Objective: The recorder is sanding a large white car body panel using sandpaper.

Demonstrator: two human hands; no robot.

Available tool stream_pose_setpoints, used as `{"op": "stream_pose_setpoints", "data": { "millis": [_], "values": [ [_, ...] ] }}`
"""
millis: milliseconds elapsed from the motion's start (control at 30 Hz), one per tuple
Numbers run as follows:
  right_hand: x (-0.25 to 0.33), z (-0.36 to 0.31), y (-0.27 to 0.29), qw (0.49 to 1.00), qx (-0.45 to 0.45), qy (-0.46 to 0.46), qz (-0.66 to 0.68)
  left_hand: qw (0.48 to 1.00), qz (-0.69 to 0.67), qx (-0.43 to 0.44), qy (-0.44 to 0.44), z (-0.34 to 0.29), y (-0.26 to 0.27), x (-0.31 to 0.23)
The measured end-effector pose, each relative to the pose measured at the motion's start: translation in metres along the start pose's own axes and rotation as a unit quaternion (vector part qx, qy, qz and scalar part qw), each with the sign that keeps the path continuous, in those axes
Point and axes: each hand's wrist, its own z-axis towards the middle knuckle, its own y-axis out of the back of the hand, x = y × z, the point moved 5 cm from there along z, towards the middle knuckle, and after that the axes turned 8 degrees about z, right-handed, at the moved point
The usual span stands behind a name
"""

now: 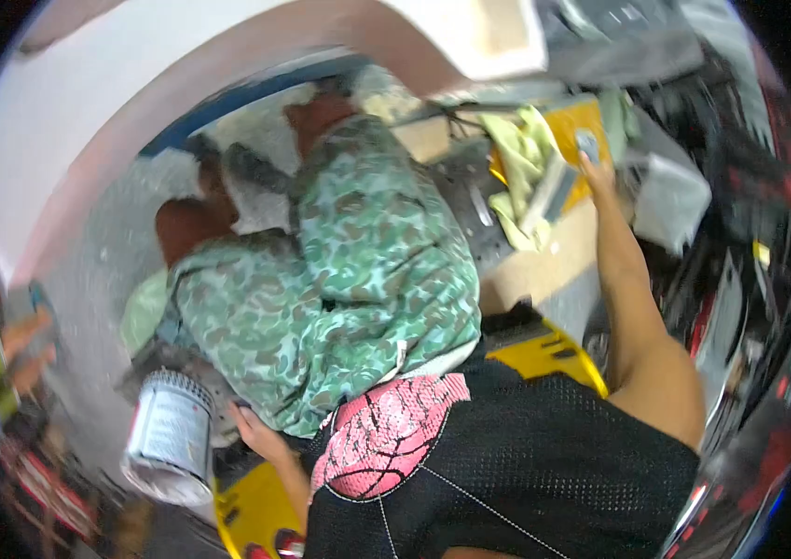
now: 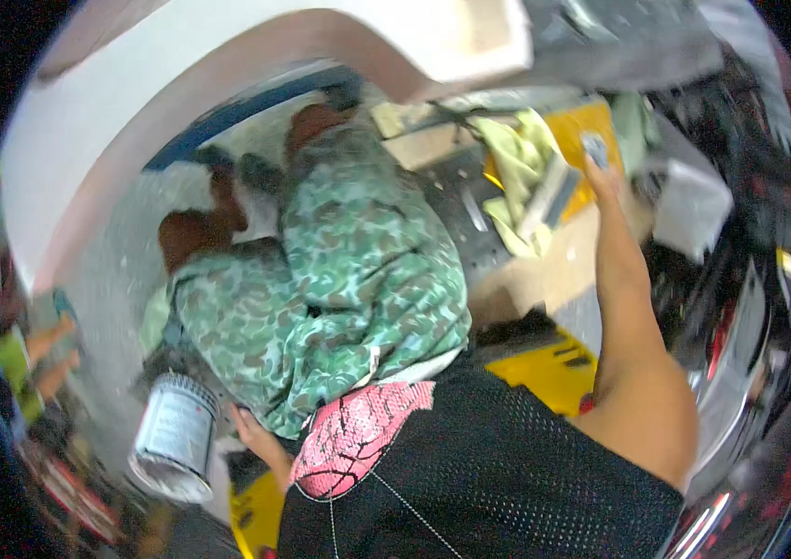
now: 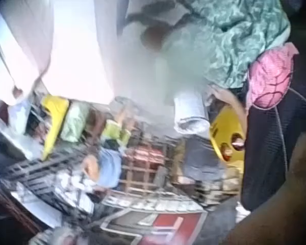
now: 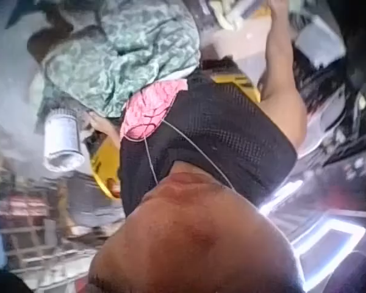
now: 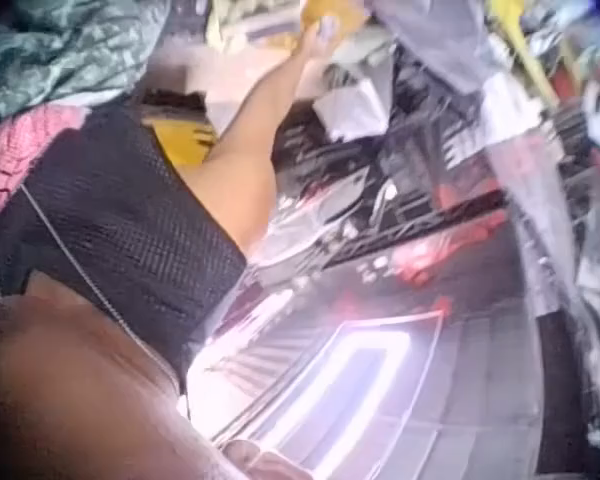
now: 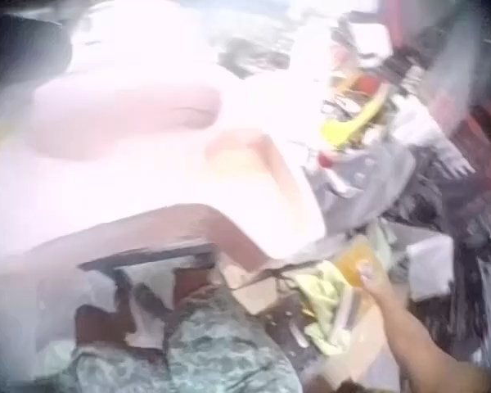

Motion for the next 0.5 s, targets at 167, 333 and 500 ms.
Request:
{"op": "stream_pose_setpoints", "data": {
  "millis": [167, 333, 500],
  "values": [
    [-0.013, 0.079, -0.040, 0.924, 0.223, -0.049, 0.307, 0.992, 0.047, -0.036, 0.107, 0.005, 0.017, -0.081],
    [-0.004, 0.065, -0.054, 0.897, 0.276, -0.019, 0.344, 0.989, -0.057, -0.090, 0.102, -0.018, 0.057, -0.093],
    [-0.010, 0.053, -0.039, 0.894, 0.257, 0.056, 0.362, 0.990, -0.073, -0.116, 0.006, 0.005, 0.033, -0.147]
  ]
}}
